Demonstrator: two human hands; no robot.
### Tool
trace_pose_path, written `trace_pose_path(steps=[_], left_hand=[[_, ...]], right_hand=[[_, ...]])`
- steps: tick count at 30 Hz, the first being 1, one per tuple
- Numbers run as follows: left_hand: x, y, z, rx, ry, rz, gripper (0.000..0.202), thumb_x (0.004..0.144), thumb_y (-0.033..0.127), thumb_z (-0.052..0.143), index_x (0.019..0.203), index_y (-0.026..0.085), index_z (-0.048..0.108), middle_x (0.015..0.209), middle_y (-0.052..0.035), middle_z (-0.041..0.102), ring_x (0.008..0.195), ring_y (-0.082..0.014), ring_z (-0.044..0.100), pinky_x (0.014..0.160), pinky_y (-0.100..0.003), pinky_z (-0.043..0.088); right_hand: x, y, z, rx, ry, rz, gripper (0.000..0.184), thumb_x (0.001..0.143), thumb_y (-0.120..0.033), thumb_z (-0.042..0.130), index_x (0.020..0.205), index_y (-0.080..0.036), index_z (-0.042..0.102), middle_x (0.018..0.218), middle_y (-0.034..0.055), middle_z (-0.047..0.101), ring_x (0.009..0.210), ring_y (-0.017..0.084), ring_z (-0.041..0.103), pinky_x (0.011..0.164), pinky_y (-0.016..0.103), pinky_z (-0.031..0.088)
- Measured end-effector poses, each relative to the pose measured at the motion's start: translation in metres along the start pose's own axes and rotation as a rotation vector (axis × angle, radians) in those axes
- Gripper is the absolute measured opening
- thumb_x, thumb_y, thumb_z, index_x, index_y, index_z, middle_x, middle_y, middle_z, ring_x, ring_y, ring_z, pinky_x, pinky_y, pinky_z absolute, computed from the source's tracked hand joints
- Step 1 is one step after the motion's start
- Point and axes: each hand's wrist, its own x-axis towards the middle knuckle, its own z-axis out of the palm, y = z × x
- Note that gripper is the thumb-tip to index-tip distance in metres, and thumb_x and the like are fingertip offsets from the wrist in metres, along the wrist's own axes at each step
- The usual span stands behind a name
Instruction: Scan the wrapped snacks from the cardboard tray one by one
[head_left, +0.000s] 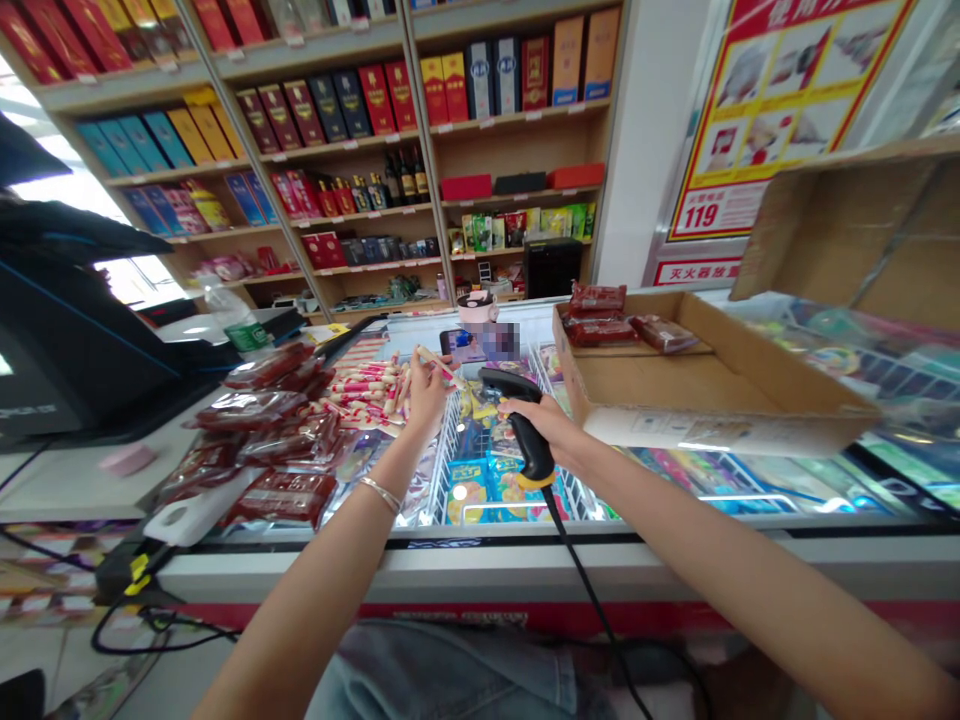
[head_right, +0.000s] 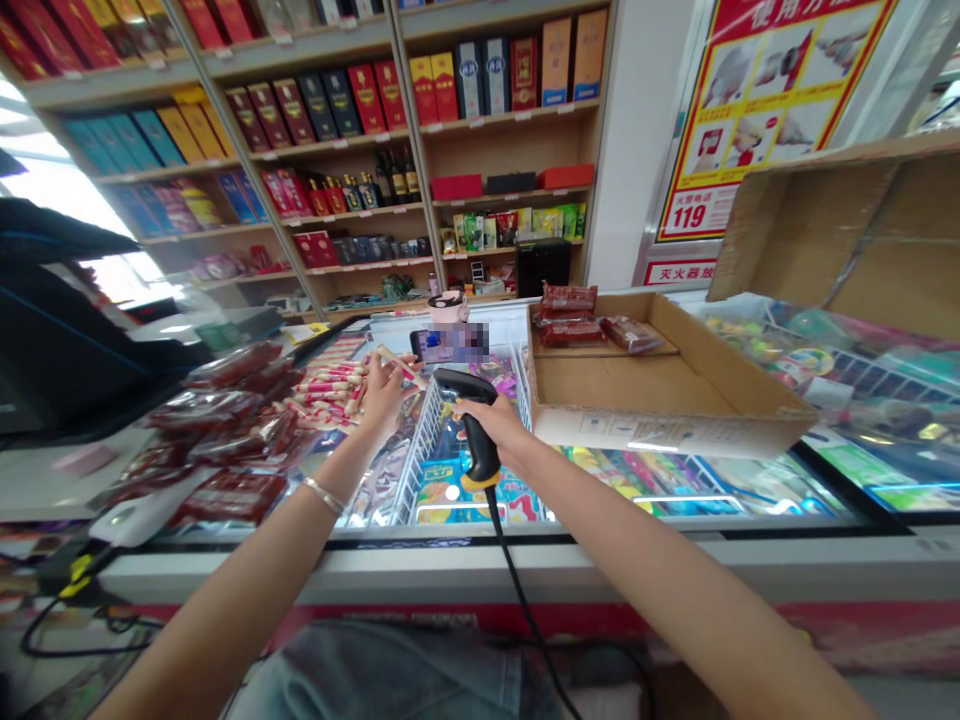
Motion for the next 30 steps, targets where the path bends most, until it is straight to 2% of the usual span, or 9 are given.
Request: trace_pose_path(steps=[5, 8, 13, 16, 20, 23, 30], left_hand=[[0.001, -0.002, -0.004, 0.207, 0.025, 0.118, 0.033, 0.074, 0.034, 0.062, 0.104, 0.021, 0.055, 0.09, -0.0039, 0.064, 0.077, -0.0146, 0.062, 0.058, -0.022, 0.05], [0.002, -0.003, -0.006, 0.308, 0.031, 0.185, 0.032, 0.071, 0.035, 0.065, 0.099, 0.02, 0.061, 0.079, -0.0015, 0.063, 0.068, -0.0119, 0.058, 0.056, -0.02, 0.045], [0.001, 0.001, -0.004, 0.26, 0.018, 0.152, 0.034, 0.084, 0.049, 0.049, 0.094, 0.019, 0.06, 0.059, 0.0035, 0.048, 0.05, -0.0075, 0.043, 0.047, -0.018, 0.034], [0.0, 0.006, -0.002, 0.192, 0.003, 0.17, 0.04, 0.086, 0.055, 0.042, 0.088, 0.019, 0.058, 0.059, 0.0033, 0.043, 0.049, -0.0075, 0.038, 0.047, -0.019, 0.033], [-0.001, 0.007, 0.0, 0.189, -0.018, 0.259, 0.04, 0.085, 0.058, 0.042, 0.086, 0.02, 0.055, 0.065, 0.0023, 0.044, 0.057, -0.0089, 0.042, 0.056, -0.02, 0.037], [-0.001, 0.003, 0.0, 0.189, -0.03, 0.273, 0.041, 0.084, 0.059, 0.042, 0.089, 0.021, 0.055, 0.067, 0.0023, 0.045, 0.061, -0.0099, 0.044, 0.06, -0.021, 0.038], [-0.001, 0.003, 0.0, 0.193, -0.027, 0.283, 0.038, 0.086, 0.054, 0.042, 0.093, 0.021, 0.058, 0.068, 0.002, 0.048, 0.063, -0.0098, 0.047, 0.063, -0.021, 0.041]], right_hand=[[-0.001, -0.001, 0.0, 0.001, 0.008, 0.002, 0.018, 0.066, -0.014, 0.067, 0.081, -0.011, 0.06, 0.062, 0.0007, 0.061, 0.044, 0.009, 0.055, 0.043, 0.021, 0.048], [0.0, 0.0, 0.0, 0.008, 0.006, -0.001, 0.019, 0.065, -0.015, 0.068, 0.082, -0.011, 0.06, 0.063, 0.001, 0.061, 0.044, 0.009, 0.055, 0.045, 0.021, 0.049], [-0.001, 0.0, 0.0, 0.027, 0.005, 0.004, 0.018, 0.064, -0.015, 0.068, 0.08, -0.011, 0.06, 0.063, 0.0015, 0.061, 0.044, 0.009, 0.055, 0.044, 0.021, 0.048], [-0.002, -0.003, 0.001, 0.021, 0.015, 0.023, 0.016, 0.065, -0.016, 0.067, 0.079, -0.011, 0.059, 0.061, 0.0011, 0.06, 0.043, 0.009, 0.055, 0.041, 0.02, 0.046], [-0.003, -0.006, 0.0, 0.009, 0.029, 0.066, 0.014, 0.066, -0.018, 0.066, 0.075, -0.012, 0.057, 0.056, 0.0007, 0.057, 0.044, 0.01, 0.055, 0.037, 0.018, 0.042], [-0.005, -0.007, 0.001, -0.003, 0.038, 0.07, 0.011, 0.067, -0.017, 0.065, 0.073, -0.012, 0.057, 0.052, -0.001, 0.054, 0.042, 0.01, 0.054, 0.036, 0.017, 0.041], [-0.008, -0.009, 0.003, 0.004, 0.039, 0.075, 0.01, 0.068, -0.015, 0.063, 0.071, -0.013, 0.054, 0.05, -0.0017, 0.051, 0.042, 0.01, 0.053, 0.038, 0.017, 0.042]])
